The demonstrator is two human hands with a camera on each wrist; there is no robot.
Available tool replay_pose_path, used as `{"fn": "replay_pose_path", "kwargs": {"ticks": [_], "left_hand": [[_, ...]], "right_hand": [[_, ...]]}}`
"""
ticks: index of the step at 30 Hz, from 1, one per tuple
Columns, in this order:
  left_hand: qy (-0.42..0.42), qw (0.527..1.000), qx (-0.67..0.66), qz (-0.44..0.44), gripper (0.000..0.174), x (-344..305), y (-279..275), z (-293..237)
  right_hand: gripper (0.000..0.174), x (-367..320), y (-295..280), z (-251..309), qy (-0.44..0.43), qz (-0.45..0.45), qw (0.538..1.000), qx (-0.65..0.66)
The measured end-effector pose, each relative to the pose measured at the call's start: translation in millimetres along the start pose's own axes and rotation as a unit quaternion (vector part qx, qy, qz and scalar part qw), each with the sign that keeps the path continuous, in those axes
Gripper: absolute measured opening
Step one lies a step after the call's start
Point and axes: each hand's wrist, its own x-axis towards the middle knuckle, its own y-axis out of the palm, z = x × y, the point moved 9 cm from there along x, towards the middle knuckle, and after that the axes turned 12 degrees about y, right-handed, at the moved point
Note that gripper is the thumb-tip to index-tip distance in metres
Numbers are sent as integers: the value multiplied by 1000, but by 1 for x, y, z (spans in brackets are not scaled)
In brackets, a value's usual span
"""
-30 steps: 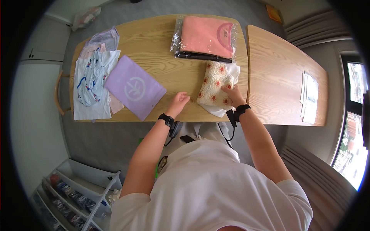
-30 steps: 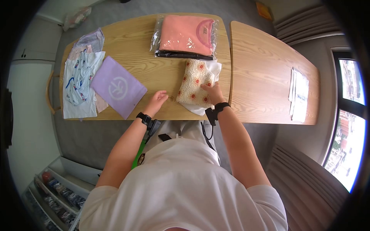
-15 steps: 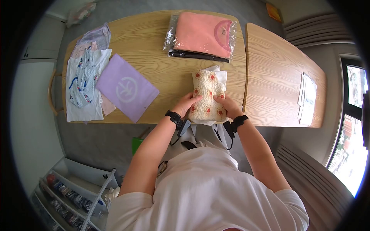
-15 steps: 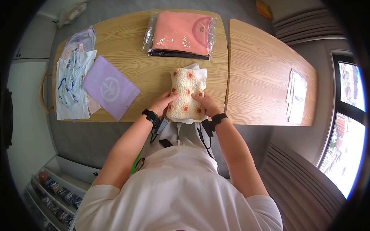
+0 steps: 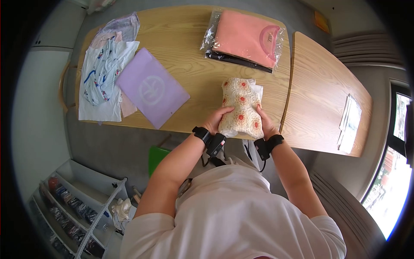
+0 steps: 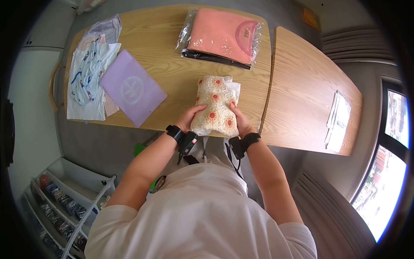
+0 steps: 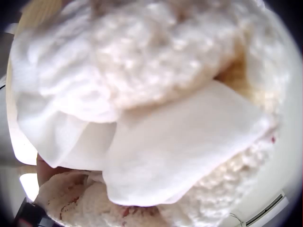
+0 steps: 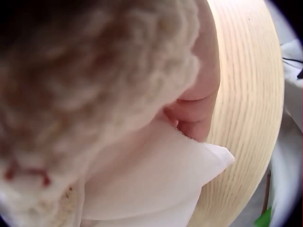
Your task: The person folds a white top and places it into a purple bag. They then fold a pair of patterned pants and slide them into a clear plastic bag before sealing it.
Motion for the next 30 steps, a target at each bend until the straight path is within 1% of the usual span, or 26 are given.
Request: {"fn": "replay_pose_path", "kwargs": {"ticks": [1,2,3,4,5,6,7,8,9,10,11,13,17,19,20,22,23,25,26,28,29,30], "left_hand": [[-14,1000,-2,-12,44,-4,-4,2],[-29,999,-4,-23,42,-8,-9,3],[-24,999,-6,-27,42,-16,-7,-2],[39,991,106,-76,38,-24,-14,-17],[100,963,216,-124,35,-33,-20,-35],[105,963,214,-127,35,-42,-26,-42],[160,849,474,-173,33,-62,-40,-75],[199,661,694,-204,32,-84,-42,-107],[250,539,776,-212,32,-103,-49,-127],[294,403,840,-214,32,-121,-57,-140],[293,403,839,-218,32,-132,-74,-152],[290,243,891,-251,40,-153,-79,-170],[273,265,897,-227,44,-156,-90,-175],[246,258,906,-229,50,-150,-96,-172],[247,259,905,-229,50,-148,-98,-171],[218,245,913,-242,52,-143,-106,-169],[219,245,913,-242,52,-143,-108,-169],[229,224,919,-230,47,-142,-109,-167],[231,223,919,-229,47,-142,-111,-168],[252,222,918,-211,40,-144,-111,-170],[252,221,919,-209,40,-144,-112,-169],[253,240,914,-209,37,-146,-113,-170]], "right_hand": [[59,1,3,-4,23,15,999,19],[59,4,2,-3,30,18,999,16],[56,5,7,-3,47,19,999,-2],[54,7,14,-5,63,21,998,-21],[53,5,14,-3,60,-6,998,-31],[53,5,18,-3,65,-3,997,-34],[53,3,16,4,34,-17,997,-67],[53,1,15,12,3,-31,995,-99],[53,-3,14,14,11,-37,994,-98],[55,-8,20,19,-10,-39,993,-110],[56,-13,25,21,-15,-38,993,-111],[57,-20,29,23,-17,-38,993,-114],[58,-28,26,20,-32,-51,993,-102],[56,-29,18,17,-35,-69,993,-93],[56,-27,14,14,-36,-70,992,-95],[54,-26,9,12,-48,-83,991,-96],[54,-25,7,10,-49,-83,991,-98],[52,-23,8,4,-38,-82,992,-88],[52,-22,9,2,-40,-81,992,-88],[50,-18,17,-3,-37,-54,994,-90],[50,-18,17,-4,-39,-54,994,-89],[50,-16,17,-7,-33,-54,994,-91]]}}
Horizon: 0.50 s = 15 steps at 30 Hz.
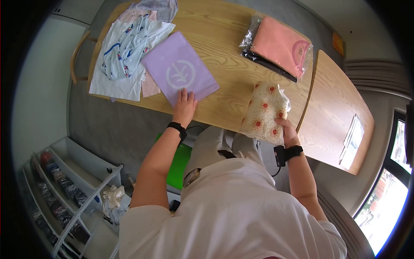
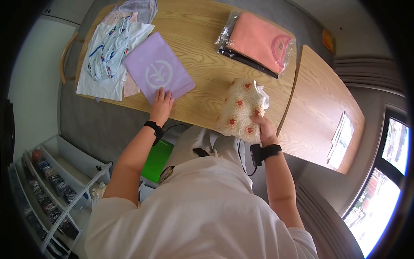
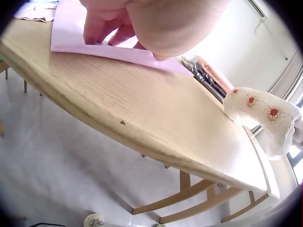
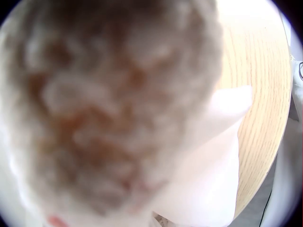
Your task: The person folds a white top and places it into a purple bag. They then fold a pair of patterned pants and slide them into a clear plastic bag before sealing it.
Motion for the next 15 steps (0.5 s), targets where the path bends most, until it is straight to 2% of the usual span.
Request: {"fn": "replay_pose_path", "kwargs": {"ticks": [3,8,11,13,15], "left_hand": [[-6,1000,-23,15,34,1,0,2],[-3,999,-23,45,39,-1,3,4],[7,999,-21,27,42,-2,0,8],[22,994,-111,-13,37,-1,-14,7],[45,993,-110,-21,36,0,-16,6]], "right_hand": [[51,1,6,-5,7,8,1000,4],[51,-1,25,-8,11,18,1000,-4],[53,-4,38,-9,16,25,999,-22],[55,-9,50,-7,5,31,998,-59],[56,-11,55,-6,8,35,997,-64]]}}
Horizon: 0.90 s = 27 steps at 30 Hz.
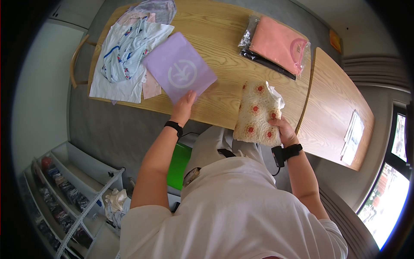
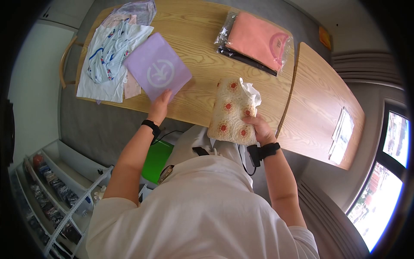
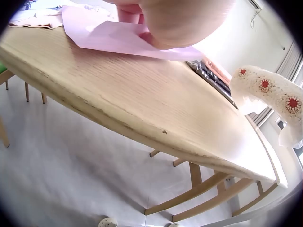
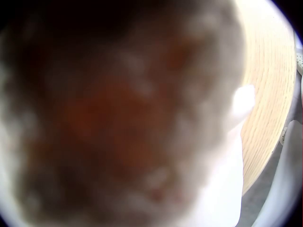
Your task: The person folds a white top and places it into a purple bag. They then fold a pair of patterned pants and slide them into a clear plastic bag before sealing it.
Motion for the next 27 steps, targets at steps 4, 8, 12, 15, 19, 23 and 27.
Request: {"fn": "replay_pose_path", "kwargs": {"ticks": [4,8,12,15,19,23,27], "left_hand": [[46,998,3,-33,31,9,-17,-10],[30,998,-6,-55,29,18,-28,-11],[27,997,-27,-67,25,29,-41,-18],[30,998,-30,-56,23,33,-42,-21],[47,999,-12,-11,20,40,-40,-25],[69,997,21,20,22,47,-36,-30],[68,998,14,-10,21,62,-54,-45]], "right_hand": [[59,-6,8,4,-10,1,1000,-13],[61,-10,14,8,-13,22,1000,-6],[61,-15,17,14,-24,31,999,-11],[61,-19,22,20,-39,38,998,-11],[62,-26,26,24,-50,46,998,-9],[62,-30,19,25,-62,43,997,-7],[62,-40,20,28,-68,45,996,-23]]}}
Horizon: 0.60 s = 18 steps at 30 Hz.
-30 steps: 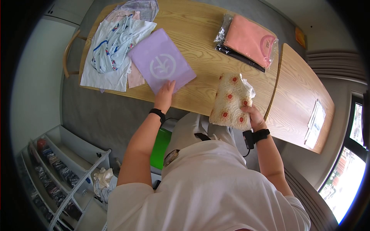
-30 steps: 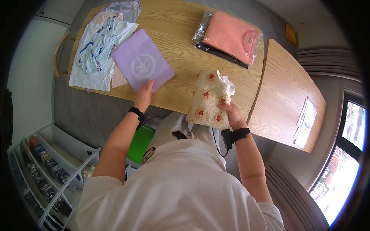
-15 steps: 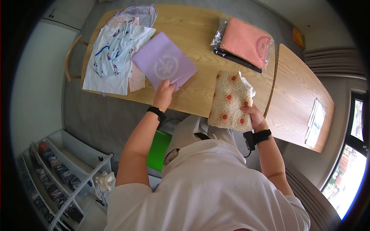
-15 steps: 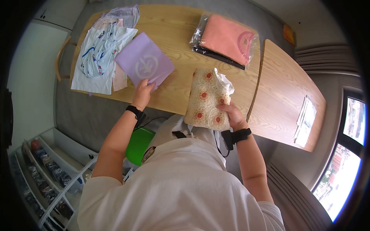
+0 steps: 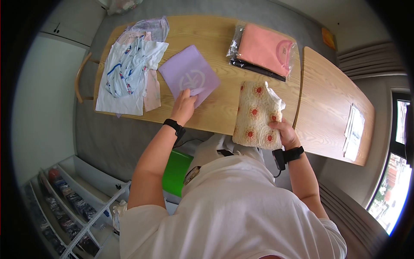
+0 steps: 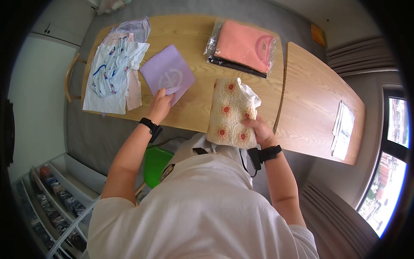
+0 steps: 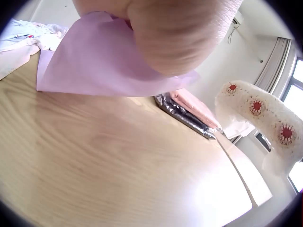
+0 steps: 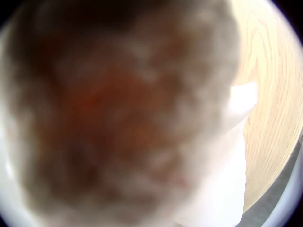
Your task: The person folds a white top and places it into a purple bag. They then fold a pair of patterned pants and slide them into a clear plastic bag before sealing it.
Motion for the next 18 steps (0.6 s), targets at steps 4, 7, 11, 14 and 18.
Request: {"fn": "replay_pose_path", "kwargs": {"ticks": [4,7,11,14,18], "left_hand": [[5,994,-85,-69,15,25,-43,-18],[49,961,-157,-223,17,31,-102,-40],[-154,831,-435,-311,22,5,-100,-10],[-278,712,-543,-349,25,-32,-31,22],[-466,643,-566,-219,23,-103,108,62]], "right_hand": [[62,-12,0,7,-15,-7,1000,-14],[61,-23,2,16,-39,-8,999,-22],[60,-26,-11,14,-46,-2,999,-10],[58,-18,-33,6,-41,-18,999,17],[54,18,-113,-16,2,-73,997,17]]}}
